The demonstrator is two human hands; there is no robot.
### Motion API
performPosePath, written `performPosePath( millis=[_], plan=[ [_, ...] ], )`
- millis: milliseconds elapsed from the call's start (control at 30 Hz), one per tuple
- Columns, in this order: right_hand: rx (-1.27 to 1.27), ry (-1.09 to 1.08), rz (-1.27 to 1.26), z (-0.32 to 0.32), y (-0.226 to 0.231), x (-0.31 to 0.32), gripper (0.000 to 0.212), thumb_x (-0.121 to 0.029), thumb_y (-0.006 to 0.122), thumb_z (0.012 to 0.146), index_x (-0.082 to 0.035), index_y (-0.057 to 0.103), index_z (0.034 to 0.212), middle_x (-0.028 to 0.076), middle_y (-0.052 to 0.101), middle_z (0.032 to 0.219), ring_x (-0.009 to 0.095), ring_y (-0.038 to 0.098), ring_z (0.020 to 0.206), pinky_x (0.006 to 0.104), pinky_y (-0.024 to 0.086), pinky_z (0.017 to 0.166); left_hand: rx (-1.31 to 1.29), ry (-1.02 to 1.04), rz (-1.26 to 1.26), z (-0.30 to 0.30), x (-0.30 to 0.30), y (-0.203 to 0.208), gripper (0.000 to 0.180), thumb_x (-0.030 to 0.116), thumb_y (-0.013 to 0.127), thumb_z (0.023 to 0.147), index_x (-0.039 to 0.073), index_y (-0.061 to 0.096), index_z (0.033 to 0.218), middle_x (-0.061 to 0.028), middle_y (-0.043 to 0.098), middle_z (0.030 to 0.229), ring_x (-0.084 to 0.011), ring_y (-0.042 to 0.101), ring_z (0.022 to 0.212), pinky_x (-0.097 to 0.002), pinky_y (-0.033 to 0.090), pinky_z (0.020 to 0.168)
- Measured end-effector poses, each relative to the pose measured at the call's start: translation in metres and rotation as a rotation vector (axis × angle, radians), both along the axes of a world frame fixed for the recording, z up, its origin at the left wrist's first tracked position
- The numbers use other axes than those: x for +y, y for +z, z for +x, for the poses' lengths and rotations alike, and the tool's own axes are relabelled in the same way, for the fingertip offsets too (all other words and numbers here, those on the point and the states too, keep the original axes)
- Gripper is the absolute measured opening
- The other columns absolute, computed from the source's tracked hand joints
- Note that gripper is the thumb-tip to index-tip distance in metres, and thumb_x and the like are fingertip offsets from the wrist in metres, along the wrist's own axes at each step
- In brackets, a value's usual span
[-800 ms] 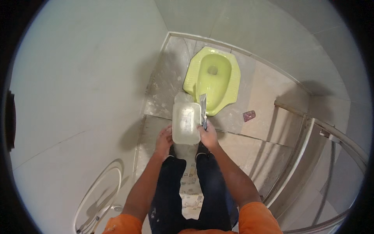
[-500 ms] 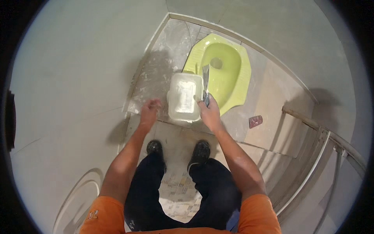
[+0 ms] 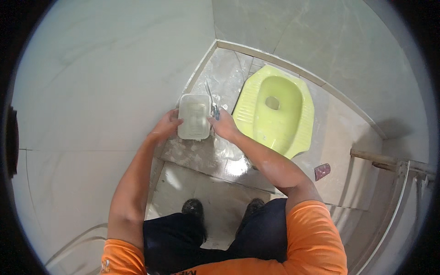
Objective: The person mixes a white paste in a plastic container using a putty knife and then applies the paste to the base of a yellow squat toilet.
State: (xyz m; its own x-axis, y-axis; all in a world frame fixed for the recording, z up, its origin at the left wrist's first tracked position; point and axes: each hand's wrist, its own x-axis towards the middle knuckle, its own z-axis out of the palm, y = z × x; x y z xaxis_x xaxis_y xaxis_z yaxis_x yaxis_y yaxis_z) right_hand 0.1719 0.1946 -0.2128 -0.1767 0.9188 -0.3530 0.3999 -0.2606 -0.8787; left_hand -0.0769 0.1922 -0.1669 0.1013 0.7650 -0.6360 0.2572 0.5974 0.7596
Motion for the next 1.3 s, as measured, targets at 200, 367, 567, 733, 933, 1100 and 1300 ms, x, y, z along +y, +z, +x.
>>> performPosePath(
  millis=[200, 367, 567, 733, 933, 1100, 1300],
  plan=[
    [-0.120, 0.050, 0.113, 0.021, 0.005, -0.007, 0.033, -0.026, 0.066, 0.094, 0.003, 0.057, 0.108, 0.020, 0.066, 0.086, 0.035, 0.067, 0.082, 0.0448, 0.051, 0.079, 0.587, -0.134, 0.491, 0.003, -0.009, -0.034, 0.061, 0.017, 0.062, 0.095, 0.001, 0.041, 0.150, -0.0233, 0.059, 0.138, -0.0360, 0.054, 0.132, -0.0467, 0.040, 0.115],
    [-0.317, -0.022, 0.172, 0.057, 0.026, -0.018, 0.030, -0.022, 0.066, 0.091, 0.002, 0.057, 0.105, 0.025, 0.065, 0.094, 0.040, 0.065, 0.093, 0.0458, 0.050, 0.083, 0.276, -0.462, 1.056, 0.047, -0.002, -0.069, 0.055, 0.014, 0.069, 0.086, 0.005, 0.055, 0.139, -0.0243, 0.063, 0.129, -0.0399, 0.056, 0.125, -0.0474, 0.040, 0.113],
    [-0.278, 0.054, 0.055, 0.082, 0.025, -0.067, 0.039, -0.023, 0.074, 0.086, 0.003, 0.056, 0.109, 0.022, 0.066, 0.097, 0.035, 0.065, 0.092, 0.0437, 0.050, 0.085, 0.426, -0.749, 0.713, 0.126, -0.016, -0.044, 0.044, 0.020, 0.075, 0.084, 0.006, 0.066, 0.125, -0.0203, 0.066, 0.120, -0.0401, 0.059, 0.119, -0.0457, 0.045, 0.108],
    [-0.353, 0.035, 0.185, 0.098, 0.031, -0.079, 0.044, -0.020, 0.077, 0.081, 0.004, 0.056, 0.110, 0.023, 0.066, 0.096, 0.036, 0.064, 0.090, 0.0442, 0.050, 0.085, 0.322, -0.921, 0.688, 0.127, 0.002, -0.036, 0.036, 0.026, 0.080, 0.081, 0.006, 0.072, 0.110, -0.0201, 0.066, 0.117, -0.0361, 0.062, 0.115, -0.0433, 0.049, 0.101],
    [-0.451, 0.347, 0.117, 0.153, 0.054, -0.085, 0.033, -0.016, 0.074, 0.080, 0.003, 0.058, 0.101, 0.024, 0.063, 0.088, 0.038, 0.060, 0.082, 0.0449, 0.049, 0.079, 0.087, -0.829, 0.708, 0.108, -0.004, 0.010, 0.028, 0.022, 0.076, 0.086, 0.002, 0.072, 0.106, -0.0166, 0.069, 0.092, -0.0289, 0.067, 0.088, -0.0397, 0.053, 0.083],
    [-0.353, 0.239, 0.147, 0.152, 0.061, -0.092, 0.034, -0.019, 0.074, 0.082, 0.004, 0.059, 0.102, 0.024, 0.063, 0.089, 0.038, 0.060, 0.082, 0.0440, 0.049, 0.080, 0.098, -0.845, 0.544, 0.103, -0.019, 0.019, 0.021, 0.016, 0.071, 0.090, 0.001, 0.069, 0.105, -0.0140, 0.069, 0.095, -0.0225, 0.066, 0.091, -0.0365, 0.050, 0.086],
    [-0.323, 0.067, 0.219, 0.109, 0.073, -0.091, 0.039, -0.022, 0.076, 0.083, 0.004, 0.059, 0.107, 0.023, 0.063, 0.091, 0.035, 0.061, 0.082, 0.0435, 0.050, 0.081, -0.076, -0.693, 0.638, 0.111, -0.028, 0.007, 0.010, 0.009, 0.067, 0.091, 0.000, 0.065, 0.094, -0.0077, 0.067, 0.093, -0.0188, 0.063, 0.093, -0.0350, 0.049, 0.087]
  ],
)
